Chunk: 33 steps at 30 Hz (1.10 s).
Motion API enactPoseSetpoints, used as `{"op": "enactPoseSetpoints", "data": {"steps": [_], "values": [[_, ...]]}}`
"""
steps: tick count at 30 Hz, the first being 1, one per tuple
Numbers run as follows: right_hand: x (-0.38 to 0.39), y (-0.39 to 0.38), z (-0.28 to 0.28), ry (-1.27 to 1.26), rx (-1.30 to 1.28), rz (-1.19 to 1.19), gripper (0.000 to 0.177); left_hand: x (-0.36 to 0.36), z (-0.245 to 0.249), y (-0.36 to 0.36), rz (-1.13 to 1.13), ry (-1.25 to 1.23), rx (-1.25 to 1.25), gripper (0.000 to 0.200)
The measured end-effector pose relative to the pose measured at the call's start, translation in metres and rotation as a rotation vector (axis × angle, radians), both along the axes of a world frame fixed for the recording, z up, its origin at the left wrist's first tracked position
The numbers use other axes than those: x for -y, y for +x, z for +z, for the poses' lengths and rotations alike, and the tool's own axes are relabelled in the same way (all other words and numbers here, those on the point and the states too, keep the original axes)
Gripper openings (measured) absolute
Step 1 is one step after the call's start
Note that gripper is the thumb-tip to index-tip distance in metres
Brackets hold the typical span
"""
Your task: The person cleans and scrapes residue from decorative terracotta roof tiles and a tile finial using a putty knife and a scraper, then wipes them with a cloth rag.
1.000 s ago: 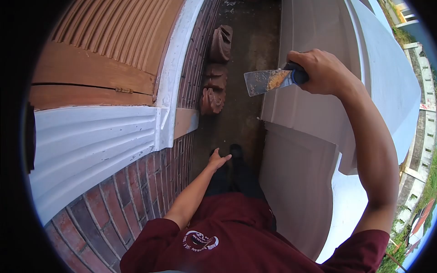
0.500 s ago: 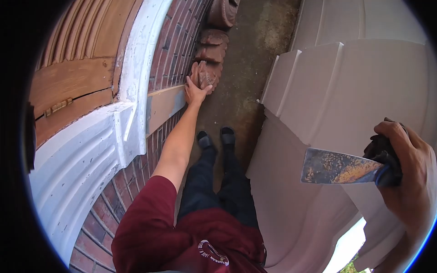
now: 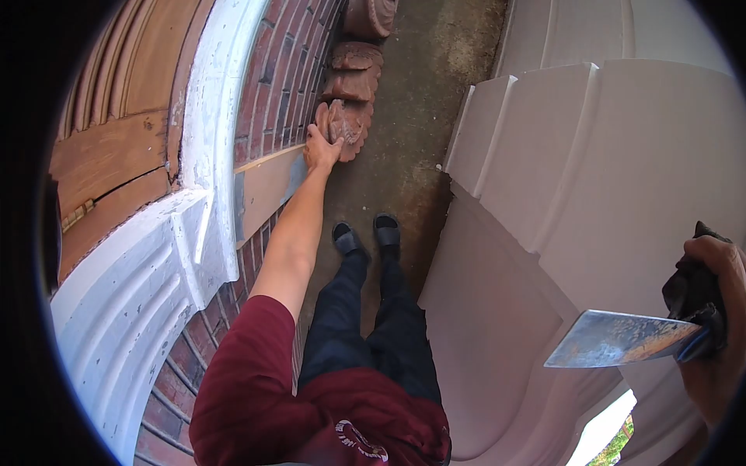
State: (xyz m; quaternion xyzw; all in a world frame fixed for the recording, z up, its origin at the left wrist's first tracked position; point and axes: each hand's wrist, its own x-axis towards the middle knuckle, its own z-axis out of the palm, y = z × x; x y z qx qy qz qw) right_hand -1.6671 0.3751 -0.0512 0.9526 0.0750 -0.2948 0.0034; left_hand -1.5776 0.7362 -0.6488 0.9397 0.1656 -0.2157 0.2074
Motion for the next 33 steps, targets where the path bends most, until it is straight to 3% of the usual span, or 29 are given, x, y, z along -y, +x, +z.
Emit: {"op": "enactPoseSetpoints", "data": {"steps": [7,11,17,19,21,23,26,29,33], "values": [[0.014,0.001,0.001,0.001,-0.036,-0.015,0.090,0.002,0.007,0.001,-0.015,0.028,-0.010,0.068],[-0.015,0.038,0.005,0.084,-0.096,0.015,0.059,-0.002,0.001,-0.002,-0.030,0.005,0.017,0.068],[-0.018,0.037,0.005,0.061,-0.057,-0.011,0.057,-0.001,0.003,-0.023,0.008,-0.017,0.003,0.069],[0.008,0.013,0.000,-0.011,0.011,0.110,0.079,0.000,0.001,-0.037,0.018,-0.029,-0.003,0.069],[0.008,0.013,0.001,-0.025,0.011,0.123,0.079,-0.004,-0.002,-0.056,0.013,-0.037,-0.010,0.069],[-0.018,0.037,0.004,0.037,-0.054,0.022,0.058,-0.009,0.004,-0.074,0.022,-0.039,-0.020,0.068],[-0.020,0.036,0.005,0.050,-0.061,-0.001,0.058,-0.020,0.005,-0.098,0.027,-0.034,-0.024,0.066],[-0.038,0.032,0.004,-0.094,-0.038,-0.020,0.059,-0.033,0.008,-0.122,0.023,-0.043,-0.050,0.064],[-0.034,0.030,0.004,-0.010,-0.078,-0.004,0.059,-0.052,0.009,-0.157,0.018,-0.047,-0.039,0.067]]}}
